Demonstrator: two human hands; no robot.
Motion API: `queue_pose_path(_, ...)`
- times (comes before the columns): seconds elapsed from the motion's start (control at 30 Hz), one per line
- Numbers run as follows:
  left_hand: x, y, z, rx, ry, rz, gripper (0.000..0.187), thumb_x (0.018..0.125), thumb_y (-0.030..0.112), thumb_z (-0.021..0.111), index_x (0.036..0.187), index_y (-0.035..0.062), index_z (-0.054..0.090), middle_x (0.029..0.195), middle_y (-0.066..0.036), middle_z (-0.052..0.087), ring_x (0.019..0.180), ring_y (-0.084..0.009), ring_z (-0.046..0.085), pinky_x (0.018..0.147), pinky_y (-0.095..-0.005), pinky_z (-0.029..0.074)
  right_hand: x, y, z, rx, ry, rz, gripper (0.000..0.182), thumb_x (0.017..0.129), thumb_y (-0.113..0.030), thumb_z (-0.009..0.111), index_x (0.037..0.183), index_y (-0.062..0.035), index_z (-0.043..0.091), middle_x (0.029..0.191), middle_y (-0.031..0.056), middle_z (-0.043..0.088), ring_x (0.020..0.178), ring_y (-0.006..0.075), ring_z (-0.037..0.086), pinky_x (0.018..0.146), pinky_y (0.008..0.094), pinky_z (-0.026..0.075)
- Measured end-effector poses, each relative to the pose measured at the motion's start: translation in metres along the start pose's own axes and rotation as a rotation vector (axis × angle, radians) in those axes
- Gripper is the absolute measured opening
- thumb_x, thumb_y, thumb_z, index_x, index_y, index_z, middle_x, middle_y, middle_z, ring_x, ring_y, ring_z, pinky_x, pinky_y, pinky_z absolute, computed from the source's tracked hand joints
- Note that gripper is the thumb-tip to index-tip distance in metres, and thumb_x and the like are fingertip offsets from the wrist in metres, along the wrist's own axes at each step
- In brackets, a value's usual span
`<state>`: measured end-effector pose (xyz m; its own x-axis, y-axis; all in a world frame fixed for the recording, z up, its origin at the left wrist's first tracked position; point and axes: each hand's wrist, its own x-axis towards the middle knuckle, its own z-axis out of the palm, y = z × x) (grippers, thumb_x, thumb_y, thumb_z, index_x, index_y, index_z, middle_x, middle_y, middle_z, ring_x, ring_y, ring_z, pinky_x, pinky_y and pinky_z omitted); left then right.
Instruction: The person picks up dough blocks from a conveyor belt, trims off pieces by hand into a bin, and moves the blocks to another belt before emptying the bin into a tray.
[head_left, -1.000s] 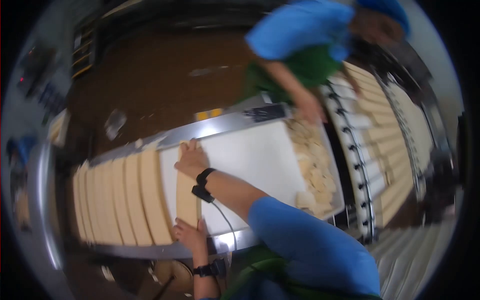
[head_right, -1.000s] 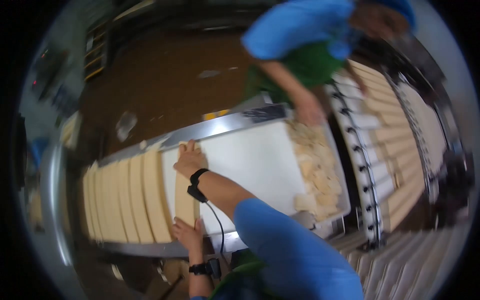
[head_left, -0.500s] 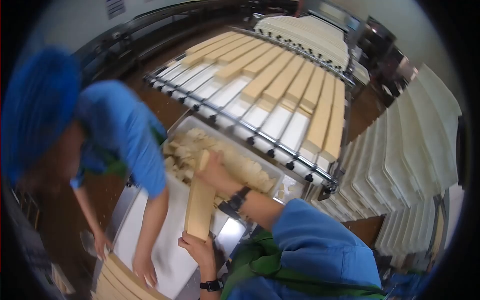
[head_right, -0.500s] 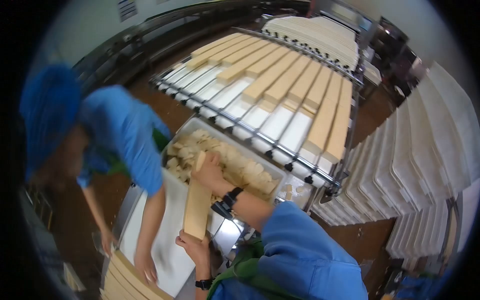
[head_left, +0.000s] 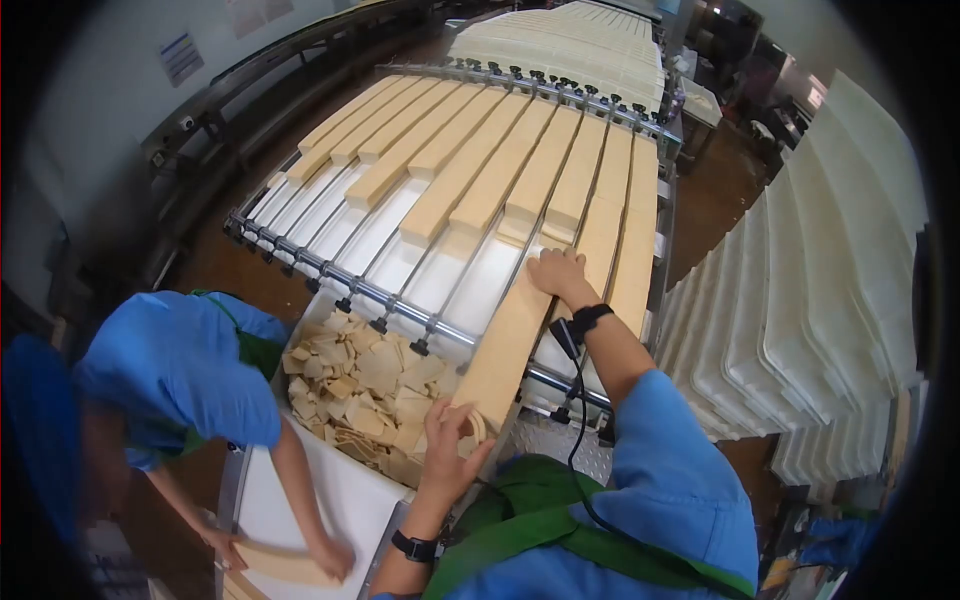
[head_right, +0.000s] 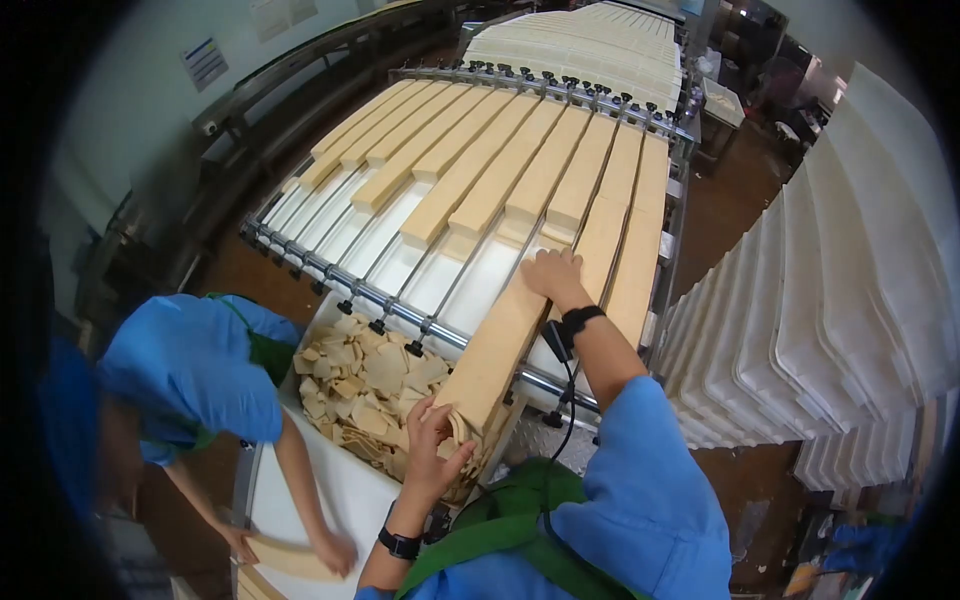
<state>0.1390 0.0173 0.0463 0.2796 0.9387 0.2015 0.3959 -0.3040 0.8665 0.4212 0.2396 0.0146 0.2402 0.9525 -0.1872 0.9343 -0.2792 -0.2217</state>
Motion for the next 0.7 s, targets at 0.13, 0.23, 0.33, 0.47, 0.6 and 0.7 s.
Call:
queue_pose_path(0.13,0.02,-0.013,0.017,-0.003,0.071,0.012,0.052,0.078,0.003,0.063,0.125,0.0032,0.041,0.13,-0.015,0.032,0.102,-0.0221,0.051,0.085,-0.0304,0.048,0.036,0.01,0.001,-0.005,-0.09,0.006,0.058,0.087,-0.041,0.031,0.119,0.0018,0.054,0.127,0.0198,0.051,0.121,0.0366,0.04,0.102,0.0464,0.021)
queue_pose_path(0.23,0.028,-0.005,0.019,0.039,0.026,-0.073,0.049,0.08,0.003,0.06,0.125,0.0029,0.041,0.13,-0.015,0.03,0.104,-0.0217,0.05,0.086,-0.0305,0.047,0.051,0.018,0.005,-0.015,-0.097,-0.014,0.056,0.088,-0.038,0.032,0.119,0.0031,0.054,0.131,0.0215,0.047,0.122,0.0362,0.04,0.102,0.0455,0.021)
queue_pose_path(0.33,0.044,-0.008,0.029,0.024,0.003,-0.076,0.049,0.08,0.004,0.06,0.125,0.003,0.042,0.13,-0.016,0.03,0.107,-0.0228,0.049,0.088,-0.0307,0.045,0.06,0.021,0.009,-0.009,0.023,0.012,0.053,0.088,-0.034,0.035,0.12,0.005,0.052,0.131,0.0233,0.045,0.123,0.0352,0.04,0.102,0.0454,0.02)
queue_pose_path(0.47,0.062,-0.014,0.044,0.032,-0.004,-0.078,0.049,0.079,0.003,0.06,0.125,0.0032,0.042,0.128,-0.017,0.031,0.109,-0.0255,0.047,0.088,-0.031,0.045,0.067,0.028,0.011,-0.054,0.179,-0.016,0.049,0.087,-0.029,0.038,0.119,0.0057,0.051,0.133,0.0231,0.043,0.124,0.0325,0.04,0.102,0.0458,0.02)
queue_pose_path(0.6,0.073,-0.015,0.051,0.064,-0.003,-0.073,0.048,0.079,0.005,0.061,0.124,0.0025,0.043,0.127,-0.019,0.032,0.112,-0.0303,0.043,0.092,-0.0345,0.041,0.072,0.038,-0.002,-0.007,0.004,-0.041,0.046,0.087,-0.027,0.037,0.118,0.003,0.052,0.13,0.0205,0.044,0.123,0.0302,0.038,0.102,0.0465,0.02)
queue_pose_path(0.7,0.079,-0.02,0.057,0.119,-0.003,-0.014,0.048,0.079,0.007,0.06,0.123,0.0022,0.043,0.127,-0.022,0.031,0.115,-0.034,0.04,0.096,-0.0376,0.037,0.07,0.044,0.003,-0.022,0.151,-0.105,0.041,0.086,-0.025,0.04,0.117,-0.0008,0.054,0.122,0.0187,0.05,0.119,0.0307,0.04,0.099,0.0465,0.022)
